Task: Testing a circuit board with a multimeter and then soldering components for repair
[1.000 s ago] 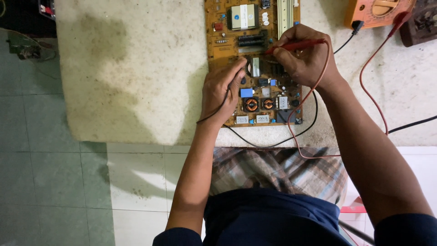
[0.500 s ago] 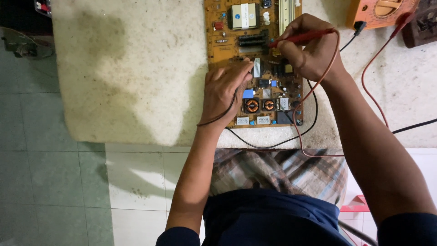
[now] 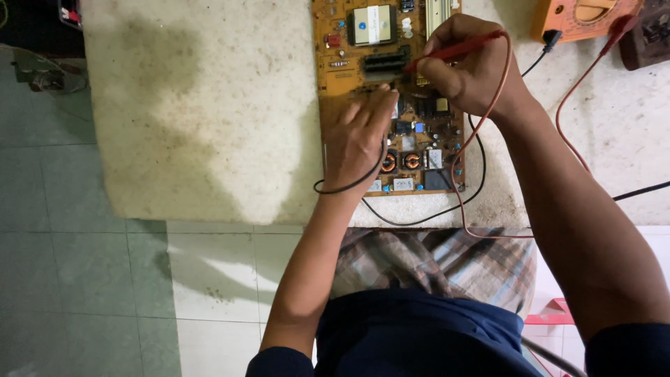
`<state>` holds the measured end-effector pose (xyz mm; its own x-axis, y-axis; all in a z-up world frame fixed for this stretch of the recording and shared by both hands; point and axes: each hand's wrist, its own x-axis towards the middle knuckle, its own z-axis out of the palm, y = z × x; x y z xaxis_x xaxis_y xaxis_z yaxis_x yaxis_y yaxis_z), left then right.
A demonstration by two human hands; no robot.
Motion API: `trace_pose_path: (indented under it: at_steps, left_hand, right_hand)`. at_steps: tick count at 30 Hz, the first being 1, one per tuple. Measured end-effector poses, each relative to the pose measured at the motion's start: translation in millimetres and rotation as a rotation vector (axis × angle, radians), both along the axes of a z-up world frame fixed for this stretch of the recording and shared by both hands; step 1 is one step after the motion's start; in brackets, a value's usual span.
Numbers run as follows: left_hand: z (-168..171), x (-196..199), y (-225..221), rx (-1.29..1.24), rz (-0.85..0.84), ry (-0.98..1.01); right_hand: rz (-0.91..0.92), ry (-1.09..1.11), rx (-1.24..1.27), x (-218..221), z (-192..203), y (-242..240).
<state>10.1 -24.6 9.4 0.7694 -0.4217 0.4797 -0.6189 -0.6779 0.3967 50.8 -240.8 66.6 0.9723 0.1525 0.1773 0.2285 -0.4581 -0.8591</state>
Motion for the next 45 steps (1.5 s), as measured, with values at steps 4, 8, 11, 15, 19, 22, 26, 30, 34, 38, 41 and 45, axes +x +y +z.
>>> trace_pose_path:
  at_steps: [4,8,11,15,19,22,26,30,34,38,41,45]
  left_hand:
    - [-5,5,3,-0.234,-0.051,0.152]
    - [33,15,15,-0.228,0.018,0.379]
    - [48,21,16,-0.211,-0.055,0.382]
    - [46,17,10,-0.192,-0.083,0.375]
    - [40,12,6,-0.184,-0.053,0.339]
    - [33,10,5,-0.203,-0.056,0.262]
    - [-5,5,-11,-0.162,-0.051,0.026]
    - [-6,-14,-24,-0.058,0.059,-0.176]
    - [-4,-15,-27,-0.06,0.123,-0.167]
    - [-17,-15,-23,-0.222,0.139,-0.1]
    - [1,-15,-19,-0.368,0.161,0.02]
    - [3,-10,-15,-0.312,0.134,0.048]
  right_hand:
    - [0.006,-0.009,0.001,5,-3,-6]
    - [0.063,-0.021,0.054,8,-3,-8]
    - [0.109,-0.075,0.059,10,-4,-9]
    - [0.08,-0.086,0.034,9,-8,-11]
    - [0.084,-0.072,0.052,8,-4,-10]
    - [0.092,-0.055,0.079,7,-4,-8]
    - [0.078,-0.018,0.064,9,-1,-7]
    - [0.034,0.026,-0.091,14,13,0]
    - [0.062,0.123,-0.182,23,19,3]
    - [0.063,0.185,-0.225,28,28,4]
    - [0.077,0.162,-0.215,30,21,-2]
    - [0.092,0.131,-0.269,30,16,-5]
